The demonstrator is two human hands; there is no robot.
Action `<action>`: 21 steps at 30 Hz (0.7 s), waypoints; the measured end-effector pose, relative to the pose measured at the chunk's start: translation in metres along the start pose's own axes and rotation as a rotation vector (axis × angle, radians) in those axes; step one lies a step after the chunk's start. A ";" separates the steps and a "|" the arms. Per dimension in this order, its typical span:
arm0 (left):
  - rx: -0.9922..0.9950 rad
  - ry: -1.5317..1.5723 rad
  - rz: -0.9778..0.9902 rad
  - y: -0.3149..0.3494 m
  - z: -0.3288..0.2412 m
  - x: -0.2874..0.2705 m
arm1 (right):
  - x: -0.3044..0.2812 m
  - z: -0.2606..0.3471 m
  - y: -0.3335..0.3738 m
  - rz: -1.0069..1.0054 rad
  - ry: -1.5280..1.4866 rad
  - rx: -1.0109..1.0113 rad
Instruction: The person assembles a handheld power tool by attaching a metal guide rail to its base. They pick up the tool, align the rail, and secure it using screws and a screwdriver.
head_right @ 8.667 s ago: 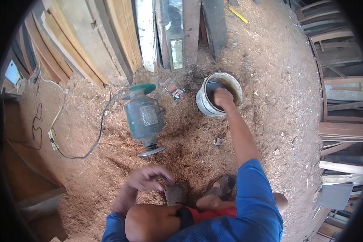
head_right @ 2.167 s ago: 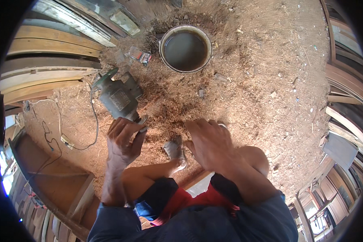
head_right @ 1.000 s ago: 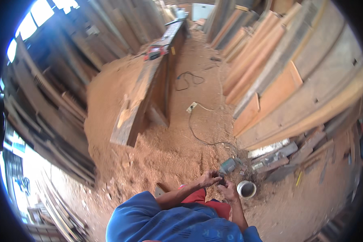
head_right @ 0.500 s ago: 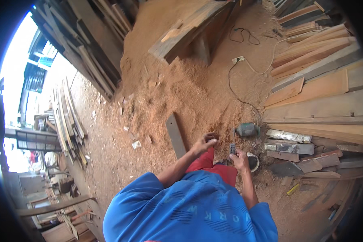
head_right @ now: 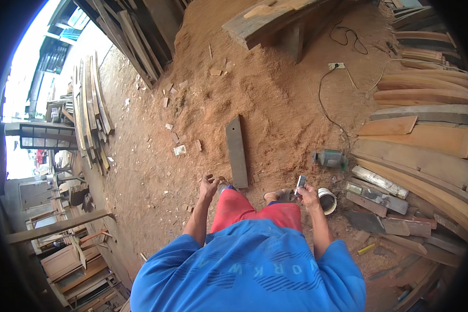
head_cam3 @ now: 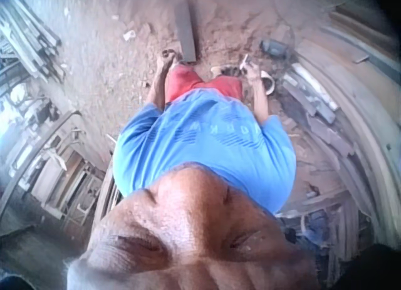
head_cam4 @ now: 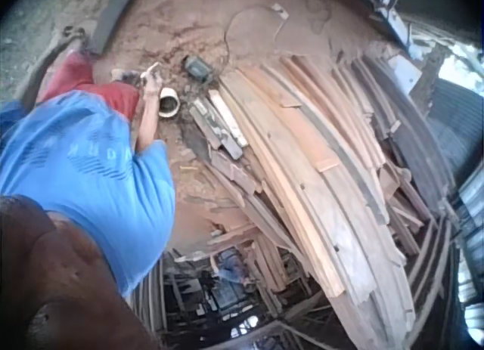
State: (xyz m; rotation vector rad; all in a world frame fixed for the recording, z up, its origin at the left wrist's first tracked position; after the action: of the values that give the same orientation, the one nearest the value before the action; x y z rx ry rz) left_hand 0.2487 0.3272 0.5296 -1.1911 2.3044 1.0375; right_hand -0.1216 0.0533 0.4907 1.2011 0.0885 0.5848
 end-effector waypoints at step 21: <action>0.409 -0.685 0.334 -0.343 0.063 0.126 | 0.213 -0.236 -0.179 0.040 -0.327 0.443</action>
State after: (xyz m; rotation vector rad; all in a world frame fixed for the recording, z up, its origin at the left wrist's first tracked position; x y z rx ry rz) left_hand 0.4508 0.1734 0.2591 -0.2326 2.0279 0.8365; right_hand 0.0410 0.3130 0.2922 1.7189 -0.0892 0.4058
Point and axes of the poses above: each hand's wrist, its own y-axis away from the middle knuckle, its own x-axis out of the palm, z = x × y, the point moved 5 cm from there along -y, towards the middle knuckle, and after that the axes turned 12 degrees about x, right-handed, at the moved point
